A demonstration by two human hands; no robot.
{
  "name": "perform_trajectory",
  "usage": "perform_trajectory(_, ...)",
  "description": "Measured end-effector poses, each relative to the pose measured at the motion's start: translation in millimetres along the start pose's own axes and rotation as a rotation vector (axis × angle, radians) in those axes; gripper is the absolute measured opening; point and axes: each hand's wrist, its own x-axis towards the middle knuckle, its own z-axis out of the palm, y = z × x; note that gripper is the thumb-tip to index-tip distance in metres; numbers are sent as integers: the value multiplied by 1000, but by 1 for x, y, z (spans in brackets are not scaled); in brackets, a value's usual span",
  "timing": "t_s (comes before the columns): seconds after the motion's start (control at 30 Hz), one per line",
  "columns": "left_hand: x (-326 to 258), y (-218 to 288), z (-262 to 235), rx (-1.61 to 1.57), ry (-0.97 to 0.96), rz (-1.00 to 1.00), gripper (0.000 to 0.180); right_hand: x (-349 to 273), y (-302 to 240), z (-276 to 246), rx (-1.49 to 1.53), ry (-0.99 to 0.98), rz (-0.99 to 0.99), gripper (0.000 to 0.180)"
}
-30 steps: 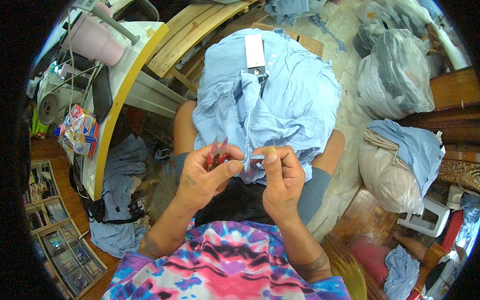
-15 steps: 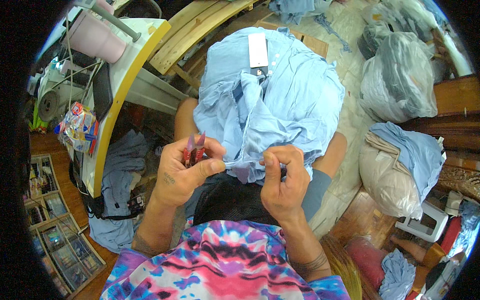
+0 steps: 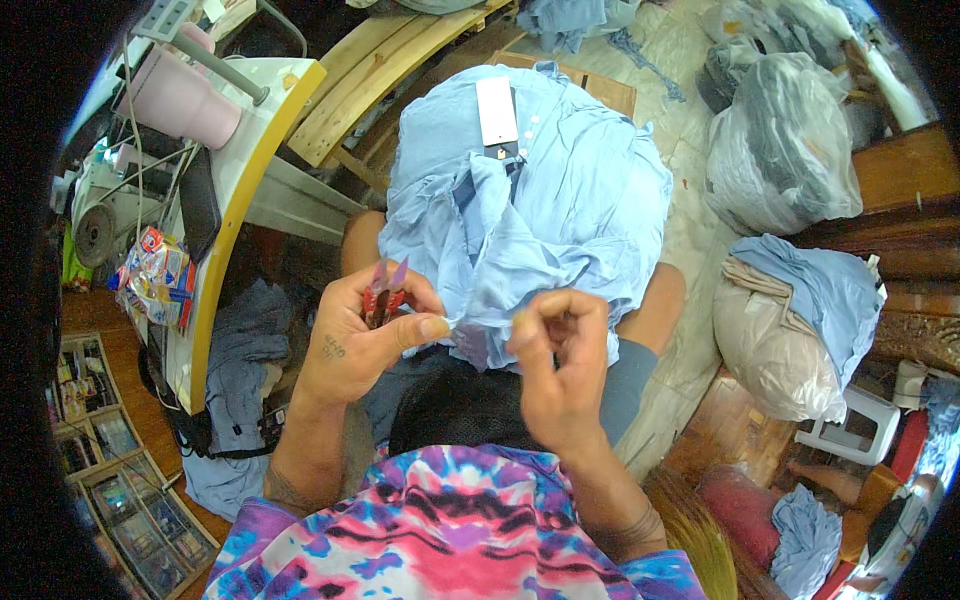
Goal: The person uses shears to cut plastic tags off a pile of blue shirts, handling each shirt to locate the tag, trimming the plastic fastener, and placing the detached tags and shirts back into the work area.
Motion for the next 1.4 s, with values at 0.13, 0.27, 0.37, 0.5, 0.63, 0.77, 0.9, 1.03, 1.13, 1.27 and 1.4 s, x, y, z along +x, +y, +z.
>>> perform_trajectory(0.13,10,7,8,-27,-96,52,23,-41,7,12,-364,-25,-143,51)
perform_trajectory(0.27,17,14,19,-70,-202,-22,25,-40,17,31,-372,34,-144,71)
perform_trajectory(0.37,23,12,27,-140,-210,3,26,-29,24,29,-360,107,-193,78)
perform_trajectory(0.5,23,13,24,-195,-138,-63,32,-20,26,21,-427,114,-258,79)
perform_trajectory(0.63,23,6,20,-313,-232,-150,32,-13,25,20,-441,96,-379,80)
perform_trajectory(0.77,21,3,19,-452,-226,-186,31,-10,27,21,-444,84,-429,73)
perform_trajectory(0.9,22,-5,10,-425,-125,-153,28,-11,14,15,-347,2,-293,59)
perform_trajectory(1.03,20,-1,9,-336,-77,-130,22,-11,-3,11,61,-110,-23,48)
perform_trajectory(1.13,19,-3,5,-301,-86,-131,22,-8,0,3,254,-191,150,42)
perform_trajectory(1.27,16,-6,0,-302,-146,-145,26,-2,0,0,303,-269,224,35)
perform_trajectory(1.4,13,-6,-4,-272,-140,-136,25,1,-1,6,246,-253,247,33)
